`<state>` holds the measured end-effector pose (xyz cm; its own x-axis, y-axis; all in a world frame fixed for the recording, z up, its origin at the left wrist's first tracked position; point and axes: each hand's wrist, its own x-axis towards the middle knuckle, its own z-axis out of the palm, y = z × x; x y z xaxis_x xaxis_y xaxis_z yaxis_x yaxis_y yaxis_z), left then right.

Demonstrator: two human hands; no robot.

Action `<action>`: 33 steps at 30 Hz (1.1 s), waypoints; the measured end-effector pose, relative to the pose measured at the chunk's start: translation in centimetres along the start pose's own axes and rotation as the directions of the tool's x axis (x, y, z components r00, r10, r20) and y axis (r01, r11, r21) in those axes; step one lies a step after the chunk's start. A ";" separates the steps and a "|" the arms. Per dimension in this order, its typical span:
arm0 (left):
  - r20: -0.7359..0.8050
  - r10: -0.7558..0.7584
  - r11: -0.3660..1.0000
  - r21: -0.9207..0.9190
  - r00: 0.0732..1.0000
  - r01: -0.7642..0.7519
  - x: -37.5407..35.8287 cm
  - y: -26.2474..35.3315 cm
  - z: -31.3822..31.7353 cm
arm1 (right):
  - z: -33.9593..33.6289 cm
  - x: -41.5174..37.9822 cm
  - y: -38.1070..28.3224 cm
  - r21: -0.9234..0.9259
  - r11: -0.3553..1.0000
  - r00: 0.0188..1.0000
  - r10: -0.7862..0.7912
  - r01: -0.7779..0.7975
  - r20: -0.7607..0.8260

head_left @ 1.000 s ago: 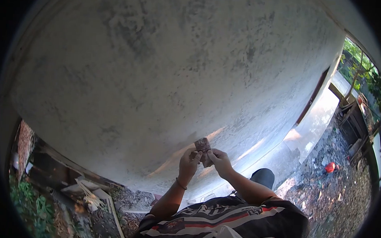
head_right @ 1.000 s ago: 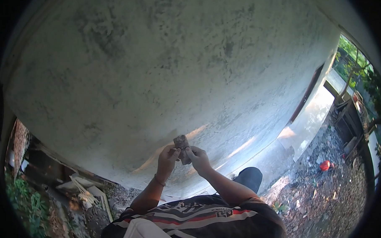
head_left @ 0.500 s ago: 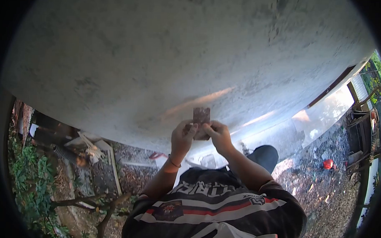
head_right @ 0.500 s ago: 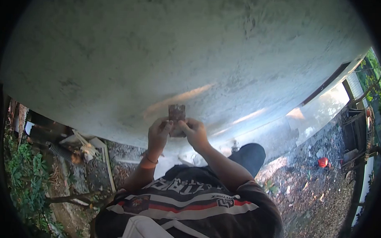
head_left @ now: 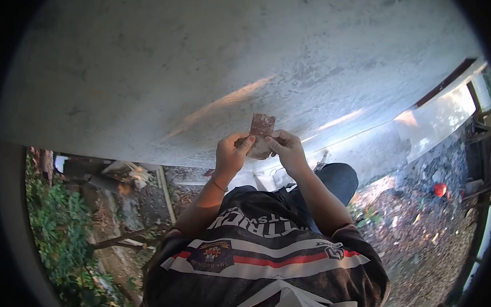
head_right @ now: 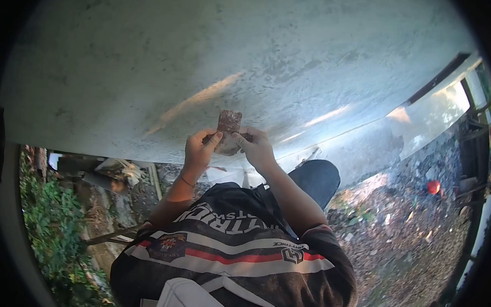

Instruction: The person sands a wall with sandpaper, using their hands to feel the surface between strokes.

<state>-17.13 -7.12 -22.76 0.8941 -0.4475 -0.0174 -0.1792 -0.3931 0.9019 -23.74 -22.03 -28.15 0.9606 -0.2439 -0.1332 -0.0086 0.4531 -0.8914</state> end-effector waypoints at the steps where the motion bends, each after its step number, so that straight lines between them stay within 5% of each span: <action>1: 0.003 0.005 1.000 -0.011 1.000 -0.005 0.2 0.4 1.1 | -0.8 -0.1 -0.3 0.036 0.999 1.000 -0.009 0.009 -0.013; 5: 0.159 -0.021 0.951 -0.302 0.987 0.069 0.8 0.7 3.1 | -2.5 -0.3 -0.7 0.113 0.992 0.994 -0.037 0.049 -0.099; 11: 0.255 -0.006 0.989 -0.142 0.967 0.043 0.1 0.5 5.6 | -4.6 -0.9 -1.1 0.207 0.977 0.981 -0.012 0.054 -0.195; 19: 0.276 0.010 0.958 -0.279 0.961 0.070 -0.4 1.4 5.6 | -3.6 -1.3 -2.6 0.366 0.925 0.973 -0.010 0.097 -0.230; 28: 0.315 -0.005 0.929 -0.349 0.949 0.120 -1.2 0.4 3.7 | -1.8 -0.3 -1.1 0.031 0.999 0.961 -0.033 0.043 -0.275; 33: 0.473 0.119 0.963 -0.270 0.873 0.015 -0.7 -1.2 2.6 | -1.4 0.7 -0.3 0.160 0.987 0.968 0.059 -0.020 -0.244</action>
<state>-18.64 -8.41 -24.91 0.5649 -0.8176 -0.1118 -0.0484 -0.1680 0.9846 -23.48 -23.54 -28.58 0.8618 -0.4183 -0.2870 0.0168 0.5891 -0.8079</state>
